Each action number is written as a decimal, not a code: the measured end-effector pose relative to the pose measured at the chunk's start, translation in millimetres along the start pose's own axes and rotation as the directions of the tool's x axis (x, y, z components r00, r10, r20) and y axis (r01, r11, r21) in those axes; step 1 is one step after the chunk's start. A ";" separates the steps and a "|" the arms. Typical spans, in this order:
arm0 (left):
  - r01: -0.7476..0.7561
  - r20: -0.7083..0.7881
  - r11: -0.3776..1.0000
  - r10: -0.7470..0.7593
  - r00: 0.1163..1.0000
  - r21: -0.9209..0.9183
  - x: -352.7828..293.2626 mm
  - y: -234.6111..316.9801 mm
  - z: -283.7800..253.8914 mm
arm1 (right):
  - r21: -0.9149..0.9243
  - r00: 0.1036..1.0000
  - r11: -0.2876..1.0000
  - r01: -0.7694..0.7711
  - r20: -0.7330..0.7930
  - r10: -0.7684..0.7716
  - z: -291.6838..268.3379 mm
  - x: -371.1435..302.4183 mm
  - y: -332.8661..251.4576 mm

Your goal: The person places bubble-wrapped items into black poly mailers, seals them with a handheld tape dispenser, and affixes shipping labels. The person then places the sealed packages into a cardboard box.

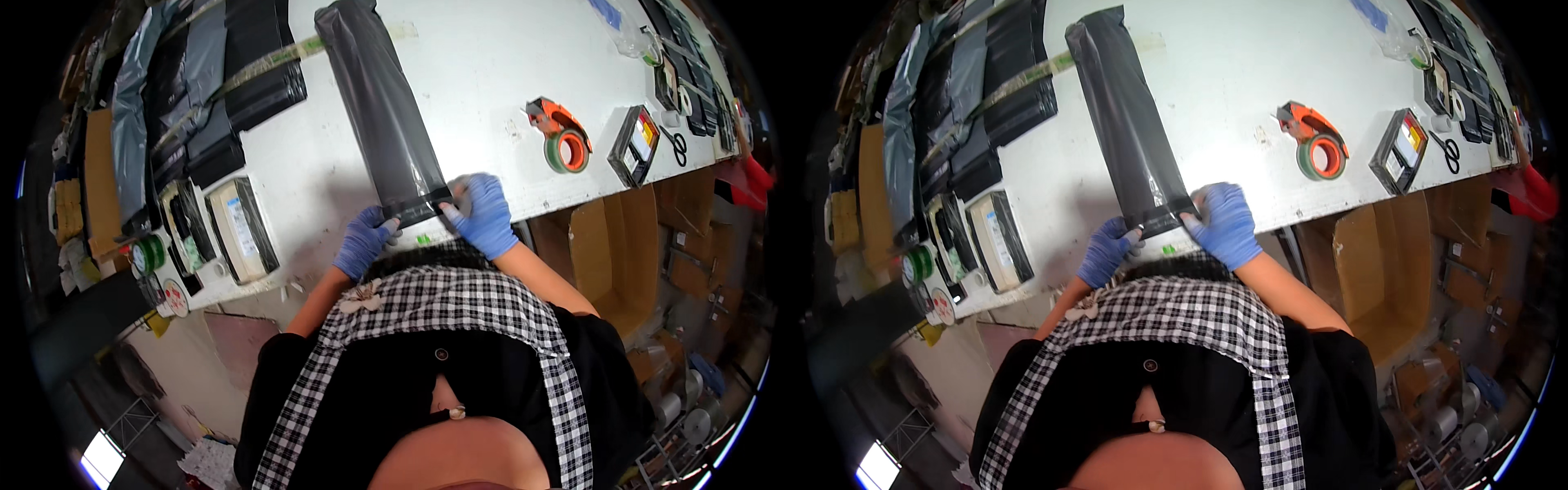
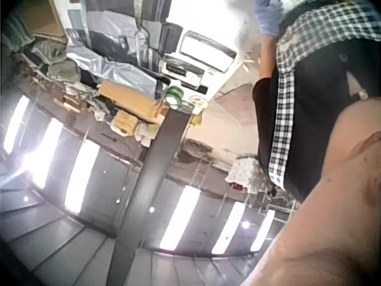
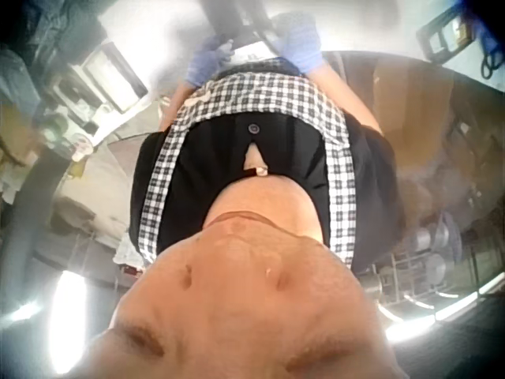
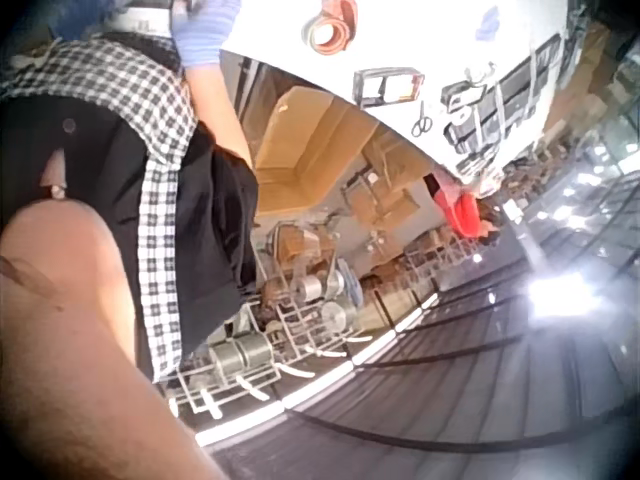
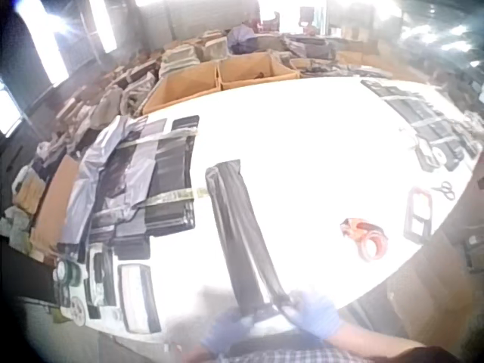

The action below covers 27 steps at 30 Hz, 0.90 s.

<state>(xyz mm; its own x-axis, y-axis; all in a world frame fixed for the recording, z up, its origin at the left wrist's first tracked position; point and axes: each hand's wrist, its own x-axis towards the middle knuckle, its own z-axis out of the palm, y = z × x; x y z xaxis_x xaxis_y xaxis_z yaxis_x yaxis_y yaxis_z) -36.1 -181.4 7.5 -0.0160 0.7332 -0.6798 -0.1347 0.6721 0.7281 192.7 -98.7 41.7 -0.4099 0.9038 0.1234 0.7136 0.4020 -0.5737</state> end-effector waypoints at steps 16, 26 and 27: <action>-0.109 -0.249 0.992 0.121 0.961 0.062 -53.0 -51.7 46.5 | 0.140 0.935 0.954 0.264 0.204 -0.289 -10.4 -59.8 -7.5; -0.117 -0.269 0.992 0.126 0.955 0.049 -42.1 -73.6 34.9 | 0.211 0.820 0.905 0.371 0.384 -0.425 -8.3 -97.7 42.0; -0.114 -0.266 0.992 0.122 0.956 0.047 -44.0 -73.6 35.1 | -0.024 0.792 0.979 0.202 0.592 -0.149 -22.6 -117.6 72.3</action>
<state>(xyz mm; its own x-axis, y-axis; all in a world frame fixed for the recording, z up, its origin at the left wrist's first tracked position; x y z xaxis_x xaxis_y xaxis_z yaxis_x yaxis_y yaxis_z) 9.3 -259.5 -13.2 -0.2957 0.7557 -0.5844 -0.0857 0.5883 0.8041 305.3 -172.6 3.9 -0.7671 0.5692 -0.2959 0.6296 0.5792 -0.5178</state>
